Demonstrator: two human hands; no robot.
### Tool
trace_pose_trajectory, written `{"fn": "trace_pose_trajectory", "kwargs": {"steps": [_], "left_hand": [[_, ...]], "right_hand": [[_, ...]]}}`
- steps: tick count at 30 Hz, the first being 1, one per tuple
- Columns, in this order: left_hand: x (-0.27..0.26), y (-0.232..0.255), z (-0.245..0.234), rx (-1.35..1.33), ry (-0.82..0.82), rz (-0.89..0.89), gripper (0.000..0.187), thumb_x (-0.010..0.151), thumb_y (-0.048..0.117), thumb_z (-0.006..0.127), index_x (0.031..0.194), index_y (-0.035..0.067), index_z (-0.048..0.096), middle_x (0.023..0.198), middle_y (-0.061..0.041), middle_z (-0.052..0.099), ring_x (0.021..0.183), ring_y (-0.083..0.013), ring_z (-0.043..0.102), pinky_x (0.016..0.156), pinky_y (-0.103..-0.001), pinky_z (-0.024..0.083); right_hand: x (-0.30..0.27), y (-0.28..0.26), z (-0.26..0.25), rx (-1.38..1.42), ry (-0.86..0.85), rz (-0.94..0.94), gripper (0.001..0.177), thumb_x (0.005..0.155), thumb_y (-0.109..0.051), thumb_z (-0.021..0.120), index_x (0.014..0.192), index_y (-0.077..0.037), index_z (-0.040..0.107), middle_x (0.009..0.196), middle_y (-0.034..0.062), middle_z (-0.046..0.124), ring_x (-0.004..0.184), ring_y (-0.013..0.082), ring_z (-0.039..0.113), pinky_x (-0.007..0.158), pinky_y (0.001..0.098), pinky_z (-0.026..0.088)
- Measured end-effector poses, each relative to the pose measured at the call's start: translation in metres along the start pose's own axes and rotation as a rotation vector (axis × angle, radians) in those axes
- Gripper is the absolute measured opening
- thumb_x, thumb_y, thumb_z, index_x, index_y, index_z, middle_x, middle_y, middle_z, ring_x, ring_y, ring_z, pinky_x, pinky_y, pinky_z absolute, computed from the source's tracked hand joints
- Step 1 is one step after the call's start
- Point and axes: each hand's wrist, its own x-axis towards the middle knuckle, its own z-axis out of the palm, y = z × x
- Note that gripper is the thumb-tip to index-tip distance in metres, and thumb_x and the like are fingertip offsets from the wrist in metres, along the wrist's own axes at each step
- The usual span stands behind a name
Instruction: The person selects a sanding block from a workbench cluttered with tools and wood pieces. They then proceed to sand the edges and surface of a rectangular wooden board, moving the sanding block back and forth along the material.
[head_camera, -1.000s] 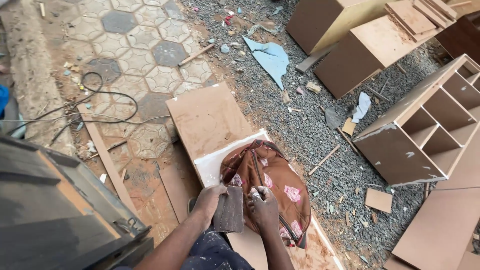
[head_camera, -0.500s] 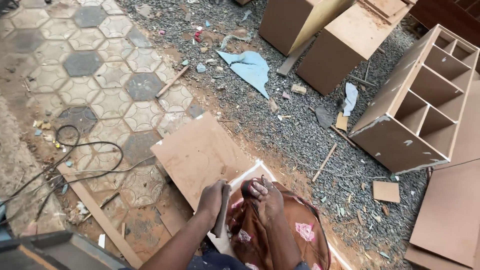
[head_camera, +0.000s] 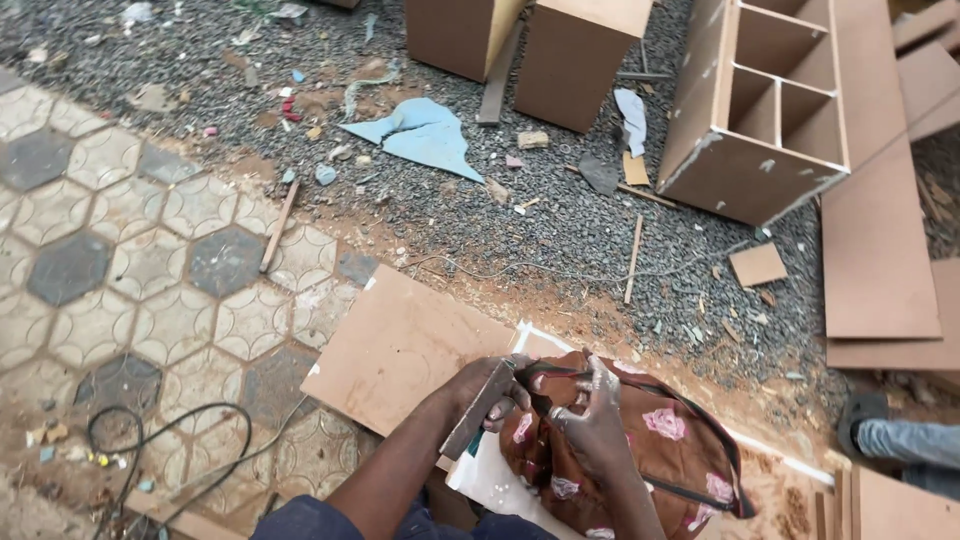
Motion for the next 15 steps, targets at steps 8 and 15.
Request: {"fn": "trace_pose_trajectory", "kwargs": {"steps": [8, 15], "left_hand": [[-0.116, 0.085, 0.049, 0.261, -0.280, 0.109, 0.041, 0.098, 0.027, 0.064, 0.073, -0.005, 0.064, 0.052, -0.014, 0.061, 0.026, -0.0155, 0.040, 0.031, -0.028, 0.030], [-0.074, 0.054, -0.031, -0.106, -0.341, 0.108, 0.041, 0.108, 0.029, 0.048, 0.095, -0.004, 0.069, 0.061, -0.011, 0.067, 0.030, -0.0151, 0.050, 0.026, -0.027, 0.030]], "right_hand": [[0.040, 0.076, 0.063, -0.635, 0.395, -0.050, 0.080, 0.074, -0.035, 0.075, 0.149, -0.028, 0.049, 0.157, 0.0295, 0.034, 0.147, 0.0500, 0.030, 0.116, 0.0637, 0.027], [0.002, 0.035, 0.033, -0.228, 0.347, 0.165, 0.060, 0.089, -0.047, 0.047, 0.132, -0.009, 0.064, 0.137, 0.0224, 0.064, 0.131, 0.0456, 0.054, 0.110, 0.0506, 0.039]]}}
